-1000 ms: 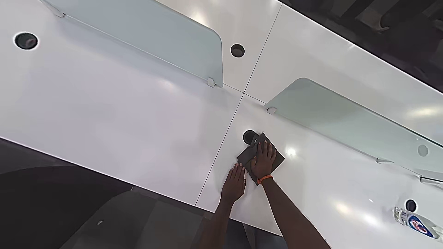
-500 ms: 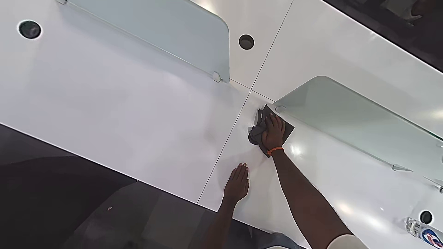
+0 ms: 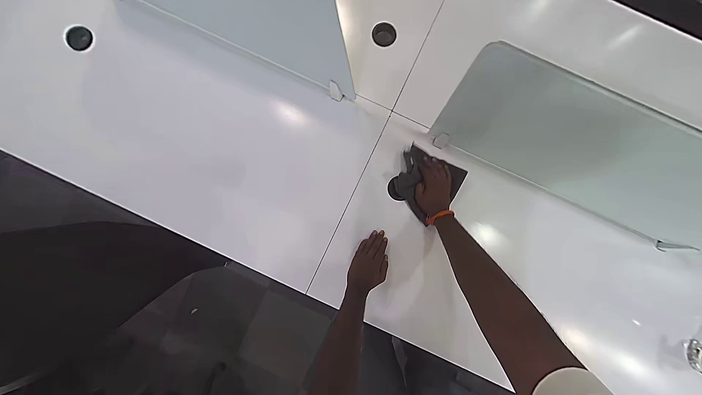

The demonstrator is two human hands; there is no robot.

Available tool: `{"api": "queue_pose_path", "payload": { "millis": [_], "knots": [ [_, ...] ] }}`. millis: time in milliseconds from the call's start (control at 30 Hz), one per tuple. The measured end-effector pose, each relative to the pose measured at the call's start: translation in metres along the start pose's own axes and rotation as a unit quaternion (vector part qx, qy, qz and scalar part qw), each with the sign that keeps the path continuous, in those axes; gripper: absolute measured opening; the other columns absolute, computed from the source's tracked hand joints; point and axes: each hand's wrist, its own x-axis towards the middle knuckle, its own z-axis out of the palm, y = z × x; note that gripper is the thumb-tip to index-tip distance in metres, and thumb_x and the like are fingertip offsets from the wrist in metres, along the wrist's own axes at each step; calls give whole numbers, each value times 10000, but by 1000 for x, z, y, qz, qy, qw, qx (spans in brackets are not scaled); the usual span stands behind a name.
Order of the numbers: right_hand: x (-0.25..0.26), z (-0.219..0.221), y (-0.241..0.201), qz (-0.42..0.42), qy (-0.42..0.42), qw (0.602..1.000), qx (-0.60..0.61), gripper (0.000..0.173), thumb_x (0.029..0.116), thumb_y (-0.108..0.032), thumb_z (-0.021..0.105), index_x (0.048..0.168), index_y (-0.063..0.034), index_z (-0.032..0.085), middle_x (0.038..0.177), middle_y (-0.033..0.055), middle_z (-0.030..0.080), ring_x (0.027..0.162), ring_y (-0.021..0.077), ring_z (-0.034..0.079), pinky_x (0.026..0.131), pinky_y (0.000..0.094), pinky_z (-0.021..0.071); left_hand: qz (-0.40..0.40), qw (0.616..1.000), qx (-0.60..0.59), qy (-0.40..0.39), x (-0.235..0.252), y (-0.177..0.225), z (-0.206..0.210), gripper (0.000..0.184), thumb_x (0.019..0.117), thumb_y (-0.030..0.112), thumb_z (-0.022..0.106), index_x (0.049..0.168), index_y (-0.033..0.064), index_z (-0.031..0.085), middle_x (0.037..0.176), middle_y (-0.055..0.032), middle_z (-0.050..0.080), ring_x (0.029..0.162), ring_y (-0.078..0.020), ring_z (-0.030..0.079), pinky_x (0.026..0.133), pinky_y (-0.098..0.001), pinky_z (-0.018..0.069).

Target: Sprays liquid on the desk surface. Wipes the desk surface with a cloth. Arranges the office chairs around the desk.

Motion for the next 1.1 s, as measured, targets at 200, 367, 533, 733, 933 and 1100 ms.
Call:
{"api": "queue_pose_path", "payload": {
  "millis": [200,367,533,733,933,1100],
  "knots": [
    [-131,-65,26,-131,-201,968,69,306,896,-50,550,1109,-126,757,1410,-54,645,1471,222,433,1215,689,152,-5,1000,1,1,-1,2,-2,524,1032,284,353,1480,75,526,1592,-79,456,1502,-261,378,1211,-458,326],
    [-180,-142,64,-136,-331,932,52,339,874,-118,589,1151,-231,748,1491,-76,575,1500,247,383,1173,755,76,-7,1000,-3,11,1,1,-2,509,1024,269,377,1472,87,537,1585,-74,465,1501,-258,381,1212,-453,328],
    [-227,-151,76,27,-81,994,72,450,986,-420,488,1326,-186,667,1418,10,629,1403,210,509,1198,673,217,-4,1000,-5,19,0,0,-1,505,1025,269,367,1464,94,545,1581,-69,471,1497,-250,387,1211,-440,331],
    [-251,-83,36,255,-34,962,-93,891,941,-656,409,1571,-27,364,1632,220,338,1518,406,303,1208,638,223,-6,1000,1,15,-1,0,0,513,1023,278,367,1476,101,532,1595,-57,454,1507,-243,370,1212,-434,328],
    [-190,-41,32,282,-24,943,-177,1014,891,-781,319,1610,-66,301,1670,253,222,1549,467,170,1199,701,110,-8,1000,-3,12,0,0,-1,512,1019,270,375,1479,104,527,1595,-55,454,1510,-242,363,1218,-440,321],
    [-100,-43,51,266,-23,950,-162,952,907,-715,369,1620,-90,277,1693,200,192,1565,421,149,1211,688,100,-11,1000,0,13,0,1,-2,516,1017,269,377,1483,104,524,1599,-51,448,1510,-236,363,1220,-435,317]
  ]
}}
